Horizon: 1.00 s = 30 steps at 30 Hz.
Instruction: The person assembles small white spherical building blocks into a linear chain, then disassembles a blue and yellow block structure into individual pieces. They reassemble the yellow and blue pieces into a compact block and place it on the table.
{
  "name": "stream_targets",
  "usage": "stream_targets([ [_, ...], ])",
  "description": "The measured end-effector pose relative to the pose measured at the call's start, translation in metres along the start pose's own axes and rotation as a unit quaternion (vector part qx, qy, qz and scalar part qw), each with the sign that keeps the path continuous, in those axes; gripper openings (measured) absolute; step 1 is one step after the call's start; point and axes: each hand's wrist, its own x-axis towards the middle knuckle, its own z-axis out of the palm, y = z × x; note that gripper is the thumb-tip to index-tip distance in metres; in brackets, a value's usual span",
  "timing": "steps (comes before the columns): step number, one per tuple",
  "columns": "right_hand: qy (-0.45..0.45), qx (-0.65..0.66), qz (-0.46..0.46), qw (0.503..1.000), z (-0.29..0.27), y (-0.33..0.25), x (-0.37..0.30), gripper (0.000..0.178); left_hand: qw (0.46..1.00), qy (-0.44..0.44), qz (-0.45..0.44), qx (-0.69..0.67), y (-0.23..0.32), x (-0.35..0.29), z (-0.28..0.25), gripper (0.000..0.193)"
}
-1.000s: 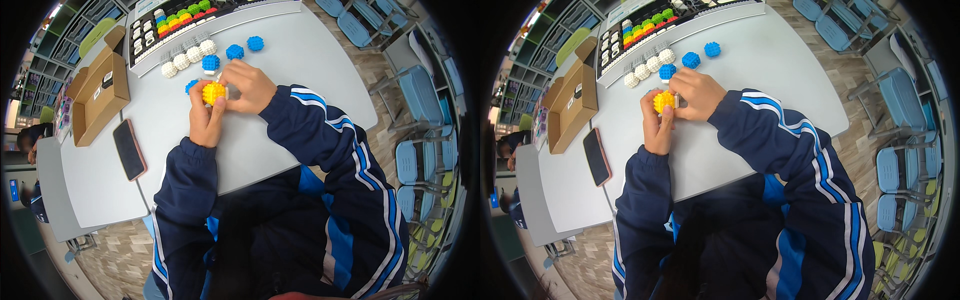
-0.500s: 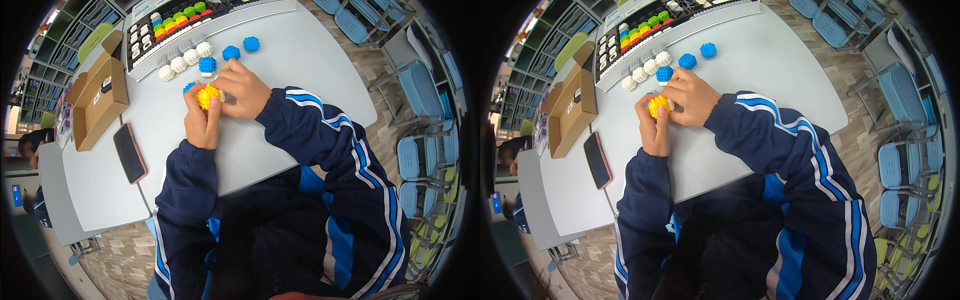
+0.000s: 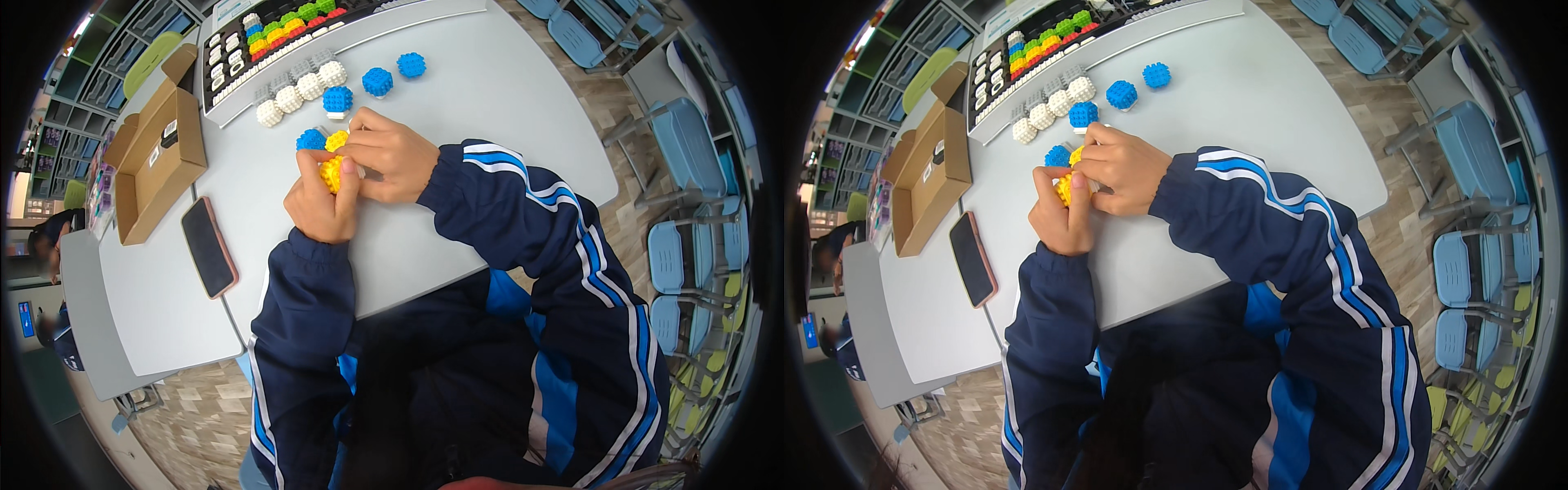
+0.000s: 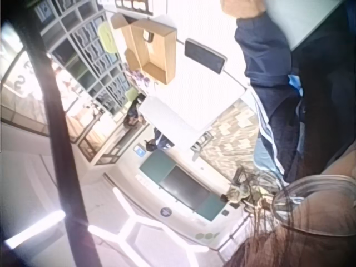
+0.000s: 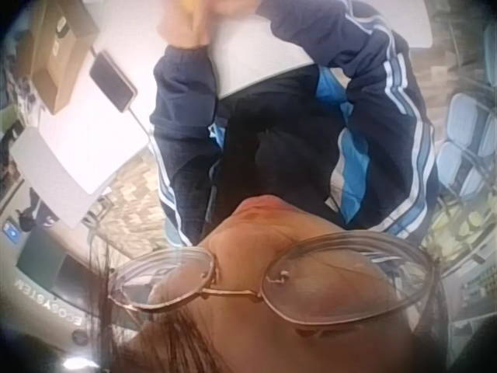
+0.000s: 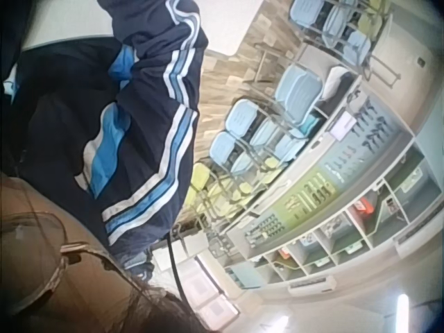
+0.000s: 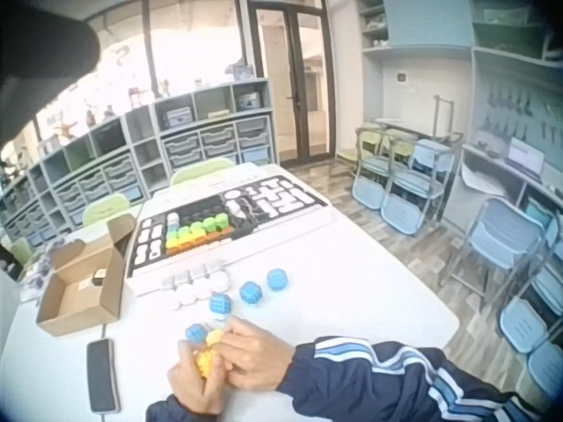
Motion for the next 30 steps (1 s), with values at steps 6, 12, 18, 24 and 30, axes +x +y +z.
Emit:
stream_targets([
  [6,-0.028,0.037,-0.004,0.999,-0.006,-0.004,0.001,0.02,0.99,-0.006,-0.038,-0.135,-0.002,-0.005,0.003,0.024],
  [12,-0.021,0.007,-0.008,1.0,-0.008,-0.002,-0.001,0.017,0.963,-0.026,-0.059,-0.263,-0.003,-0.006,0.013,0.021],
  [18,-0.025,0.015,-0.006,1.0,-0.009,-0.006,0.002,0.014,0.962,-0.02,-0.06,-0.266,-0.012,-0.01,0.016,0.022],
  [24,-0.019,0.037,0.001,0.999,-0.012,-0.007,0.002,0.011,0.945,-0.039,-0.097,-0.31,-0.014,-0.012,0.015,0.022],
  [30,-0.018,0.06,0.012,0.998,-0.007,-0.004,-0.001,0.012,0.929,-0.064,-0.121,-0.343,-0.016,-0.012,0.012,0.021],
])
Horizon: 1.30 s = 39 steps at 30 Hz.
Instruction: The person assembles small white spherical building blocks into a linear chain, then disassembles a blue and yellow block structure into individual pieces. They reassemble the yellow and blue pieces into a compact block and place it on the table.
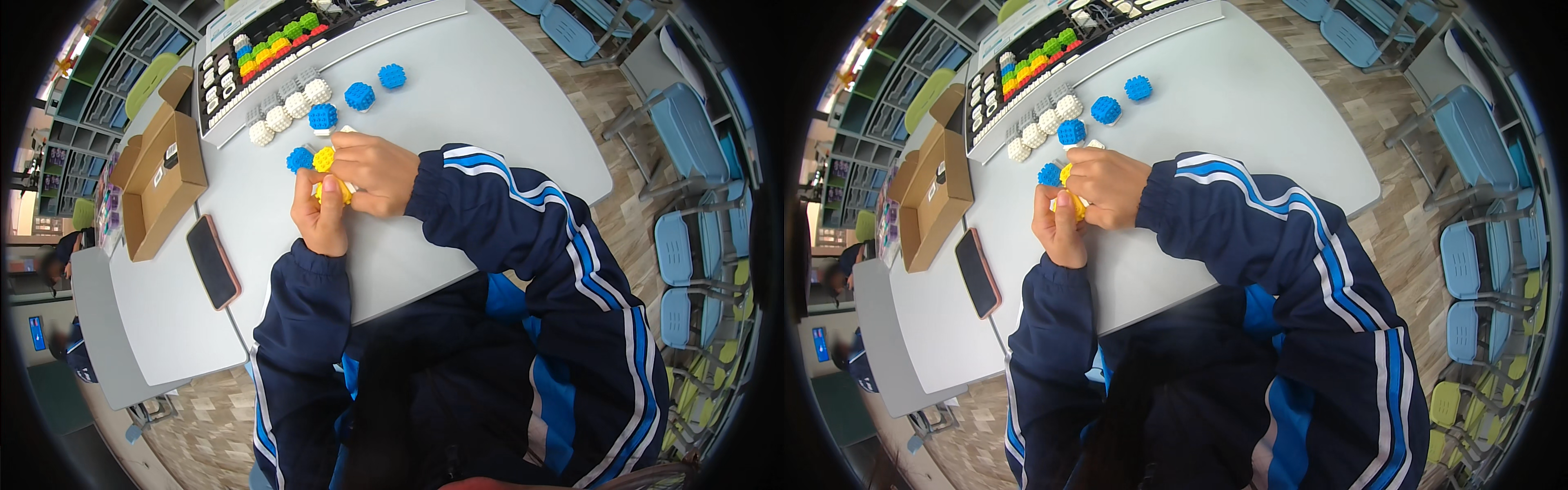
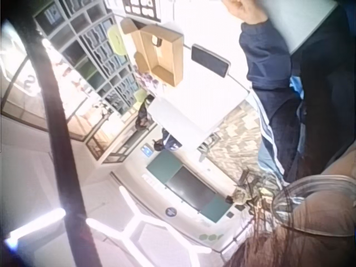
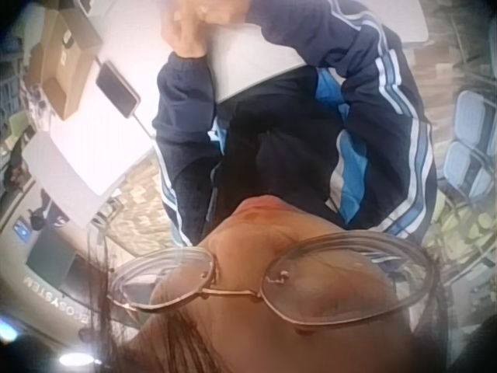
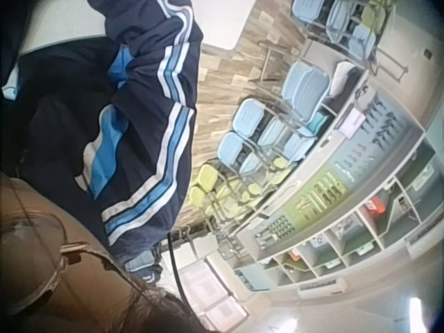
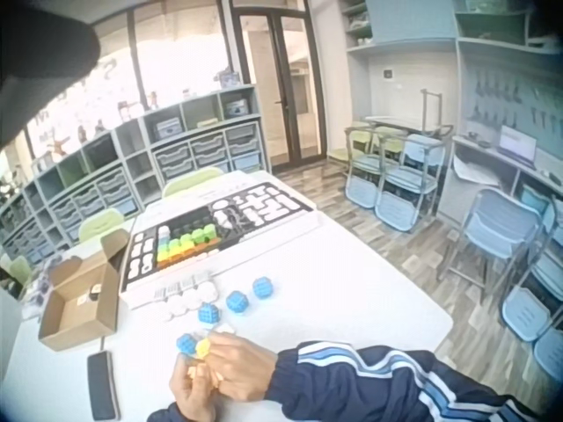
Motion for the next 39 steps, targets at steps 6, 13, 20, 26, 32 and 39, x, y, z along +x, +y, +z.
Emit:
stream_targets([
  [6,-0.005,0.002,-0.001,1.0,0.002,0.0,0.0,0.015,1.0,0.008,0.019,-0.011,0.004,0.001,0.004,0.02],
  [13,-0.02,-0.029,0.002,0.999,0.001,-0.001,0.001,0.013,1.0,0.002,0.016,0.004,0.006,0.001,-0.001,0.019],
  [20,-0.013,-0.007,0.0,1.0,0.004,0.003,-0.002,0.014,0.998,0.014,0.05,0.025,0.006,0.005,0.007,0.018],
  [26,-0.028,0.015,0.017,0.999,0.002,-0.001,0.005,0.012,0.998,0.018,0.051,0.035,0.006,0.005,0.001,0.018],
  [32,-0.088,-0.006,-0.003,0.996,-0.01,0.014,-0.006,0.021,1.0,0.015,-0.014,-0.016,0.015,0.008,-0.001,0.024],
  [39,-0.053,-0.024,-0.023,0.998,-0.004,-0.002,0.001,0.03,0.998,0.05,0.02,0.042,0.005,0.027,-0.019,0.021],
])
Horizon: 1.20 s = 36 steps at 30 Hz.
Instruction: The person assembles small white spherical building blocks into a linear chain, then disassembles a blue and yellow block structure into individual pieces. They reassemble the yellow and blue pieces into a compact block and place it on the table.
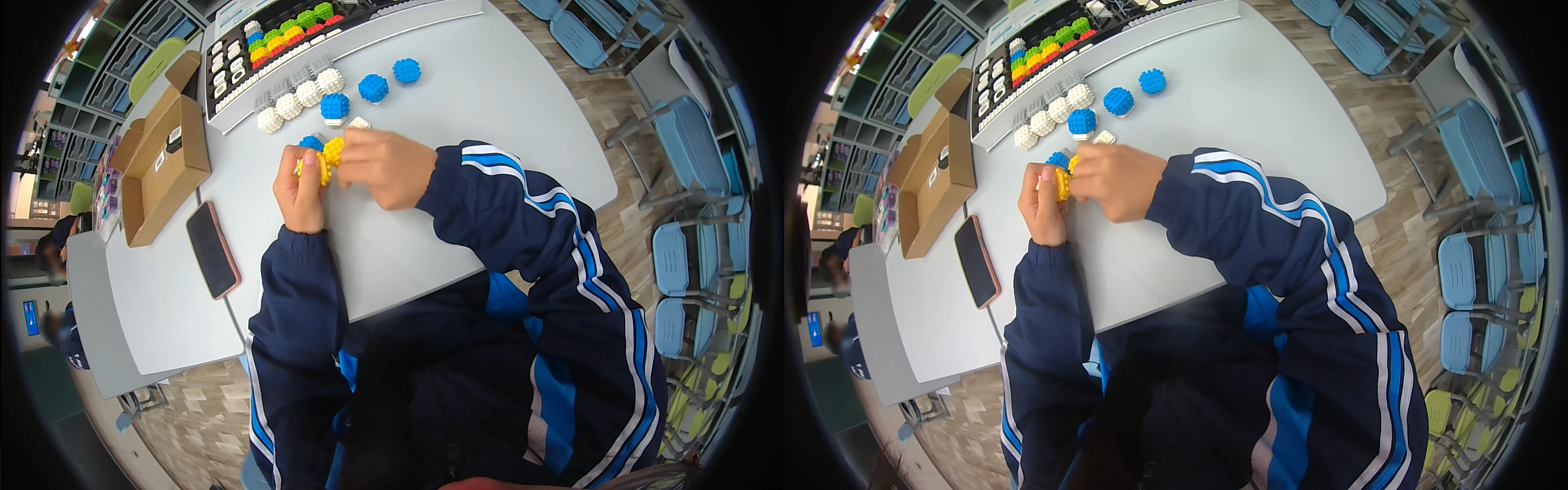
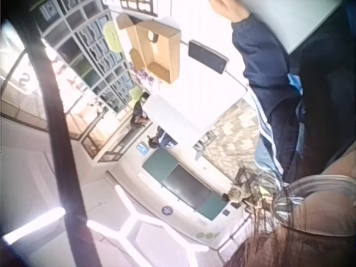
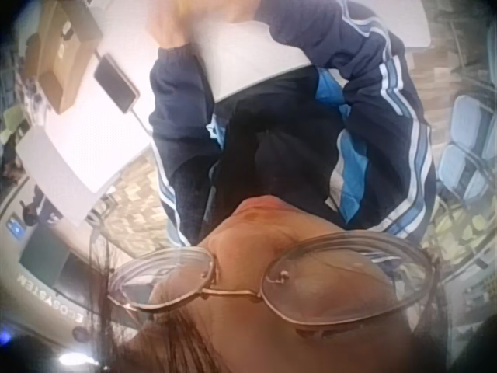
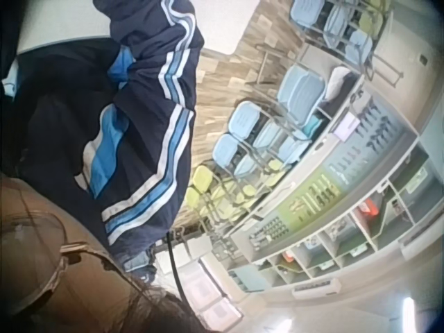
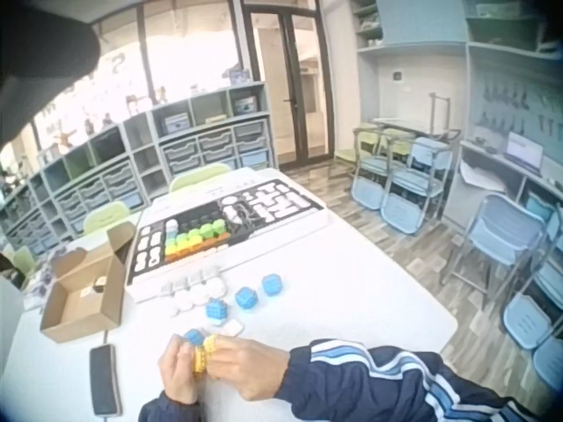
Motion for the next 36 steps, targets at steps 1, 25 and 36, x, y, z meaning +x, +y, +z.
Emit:
stream_targets([
  [1,0.021,-0.029,0.005,0.999,-0.002,0.004,-0.001,0.03,1.0,0.009,0.011,0.012,0.0,0.001,0.002,0.019],
  [25,0.018,-0.173,0.168,0.97,0.013,0.025,-0.015,0.045,0.913,0.076,0.091,0.391,0.018,0.0,0.003,0.035],
  [36,0.044,-0.165,0.186,0.968,0.008,0.038,-0.015,0.036,0.89,0.016,0.089,0.446,0.016,0.001,0.0,0.044],
])
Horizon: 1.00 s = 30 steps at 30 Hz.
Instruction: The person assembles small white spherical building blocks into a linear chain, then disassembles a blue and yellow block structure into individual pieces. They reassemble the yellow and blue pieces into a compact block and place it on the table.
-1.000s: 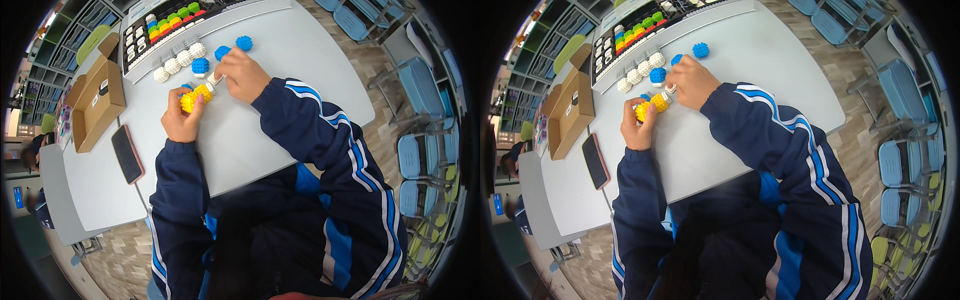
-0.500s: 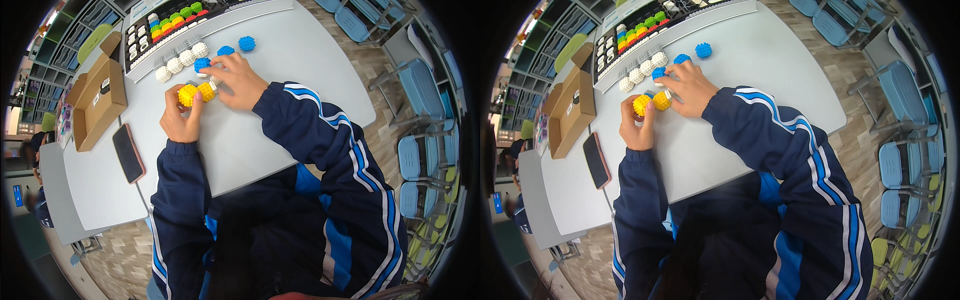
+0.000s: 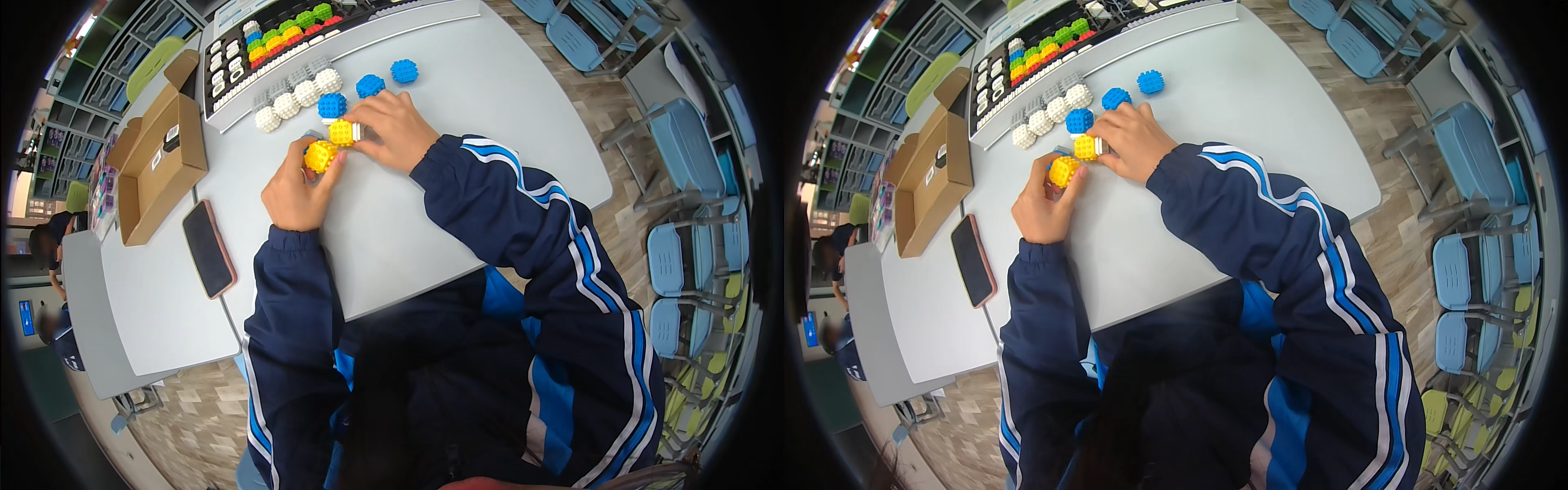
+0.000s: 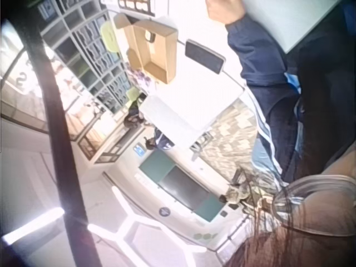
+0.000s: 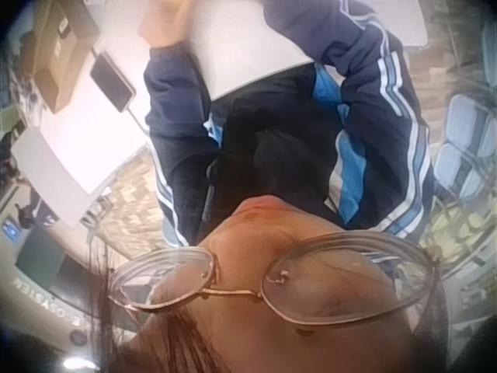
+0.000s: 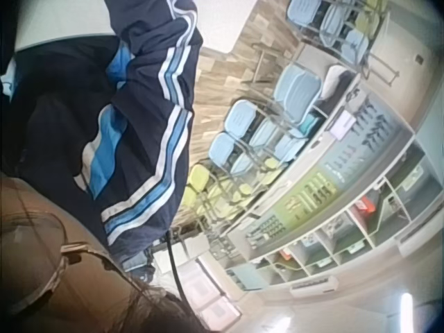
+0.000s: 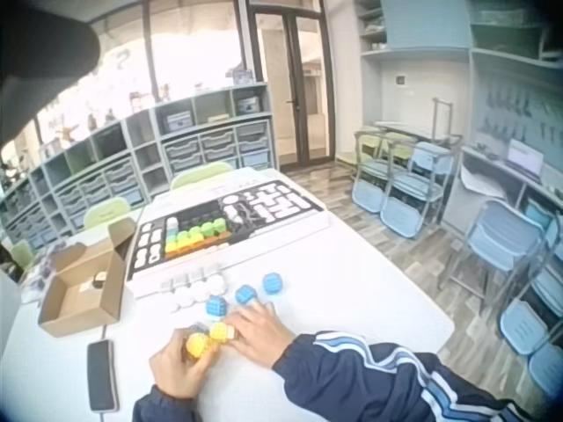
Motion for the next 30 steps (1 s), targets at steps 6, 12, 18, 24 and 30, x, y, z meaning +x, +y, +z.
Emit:
stream_targets([
  [6,0.075,0.1,0.043,0.991,-0.004,-0.002,0.003,0.038,0.998,-0.023,0.064,0.017,-0.004,-0.001,0.008,0.052],
  [12,0.063,0.151,0.034,0.986,-0.006,-0.012,0.003,0.038,0.996,-0.021,0.06,0.056,-0.01,0.0,0.008,0.062],
  [18,0.053,0.188,0.037,0.98,-0.009,-0.019,0.001,0.037,0.993,0.038,0.11,0.01,-0.004,0.001,0.006,0.072],
  [24,0.024,0.25,-0.045,0.967,-0.012,-0.026,0.002,0.036,0.98,0.014,0.195,-0.026,-0.011,-0.002,0.009,0.069],
  [30,0.005,0.289,-0.037,0.957,-0.022,-0.034,0.001,0.032,0.971,0.01,0.223,-0.09,-0.012,-0.002,0.007,0.061],
])
